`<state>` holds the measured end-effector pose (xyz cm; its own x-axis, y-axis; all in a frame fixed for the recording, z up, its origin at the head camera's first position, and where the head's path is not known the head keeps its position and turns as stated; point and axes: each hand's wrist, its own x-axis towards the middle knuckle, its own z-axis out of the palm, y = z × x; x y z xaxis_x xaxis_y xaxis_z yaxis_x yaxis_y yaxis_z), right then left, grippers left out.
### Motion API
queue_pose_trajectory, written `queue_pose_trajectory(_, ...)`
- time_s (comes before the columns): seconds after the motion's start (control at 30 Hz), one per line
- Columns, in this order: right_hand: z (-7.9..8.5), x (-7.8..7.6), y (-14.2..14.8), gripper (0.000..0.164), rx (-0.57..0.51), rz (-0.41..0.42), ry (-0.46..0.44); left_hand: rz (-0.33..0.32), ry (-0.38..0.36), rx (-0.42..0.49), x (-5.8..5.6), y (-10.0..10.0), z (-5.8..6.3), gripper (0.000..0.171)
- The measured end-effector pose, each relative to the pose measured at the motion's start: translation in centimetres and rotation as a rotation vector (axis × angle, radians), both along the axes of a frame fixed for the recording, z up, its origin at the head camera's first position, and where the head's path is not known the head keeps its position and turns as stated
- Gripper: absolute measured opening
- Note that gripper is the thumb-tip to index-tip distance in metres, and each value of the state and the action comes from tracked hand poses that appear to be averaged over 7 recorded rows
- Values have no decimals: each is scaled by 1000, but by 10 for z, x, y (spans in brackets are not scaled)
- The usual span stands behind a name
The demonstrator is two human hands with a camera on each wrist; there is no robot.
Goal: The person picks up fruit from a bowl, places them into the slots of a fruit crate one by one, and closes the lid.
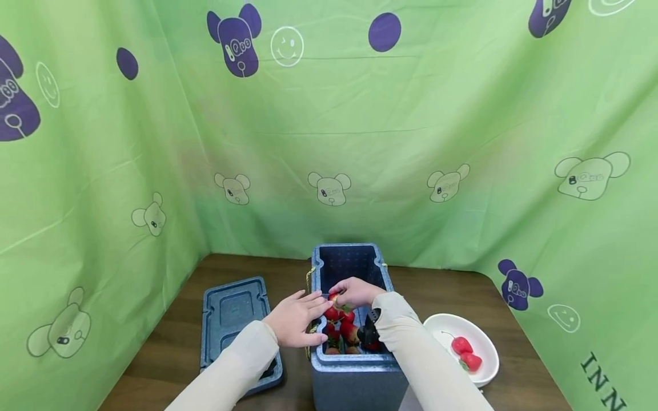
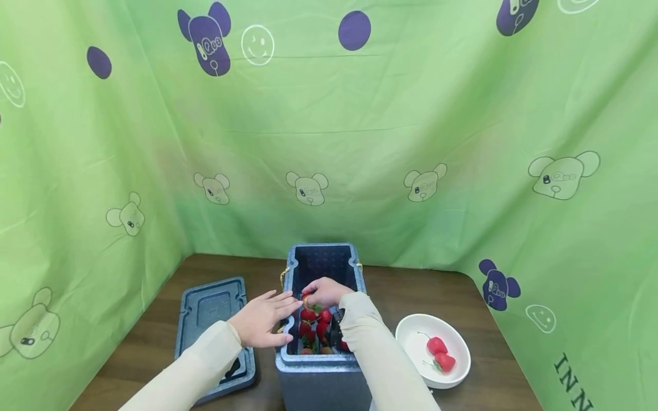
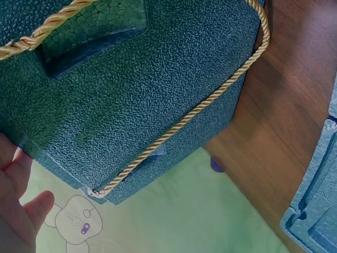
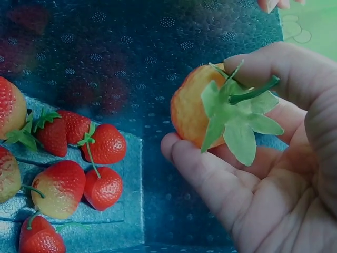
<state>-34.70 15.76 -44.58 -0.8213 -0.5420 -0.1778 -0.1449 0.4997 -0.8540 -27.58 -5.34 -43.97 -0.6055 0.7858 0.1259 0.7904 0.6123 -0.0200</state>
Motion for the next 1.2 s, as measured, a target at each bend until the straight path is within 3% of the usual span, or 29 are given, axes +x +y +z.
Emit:
queue_pose_trajectory(0.3, 1, -2, 1, 42, 25, -45, -27, -11, 3, 21, -2, -1, -2, 65)
queue_pose_trajectory(0.63, 22, -5, -2, 45, 89, -17, 67, 10, 10, 0, -6, -4, 5, 66)
queue_pose_trajectory(0.83, 38, -4, 3, 45, 87, -52, 68, 33, 13, -17, -8, -6, 12, 65)
queue_pose_trajectory(1.03, 48, 8, 20, 46, 66, -73, 34, 25, -33, -47, -3, -3, 8, 67)
queue_pose_trajectory(1.2, 55, 17, 43, 49, 98, -24, 48, 30, -50, -44, 0, 0, 4, 67)
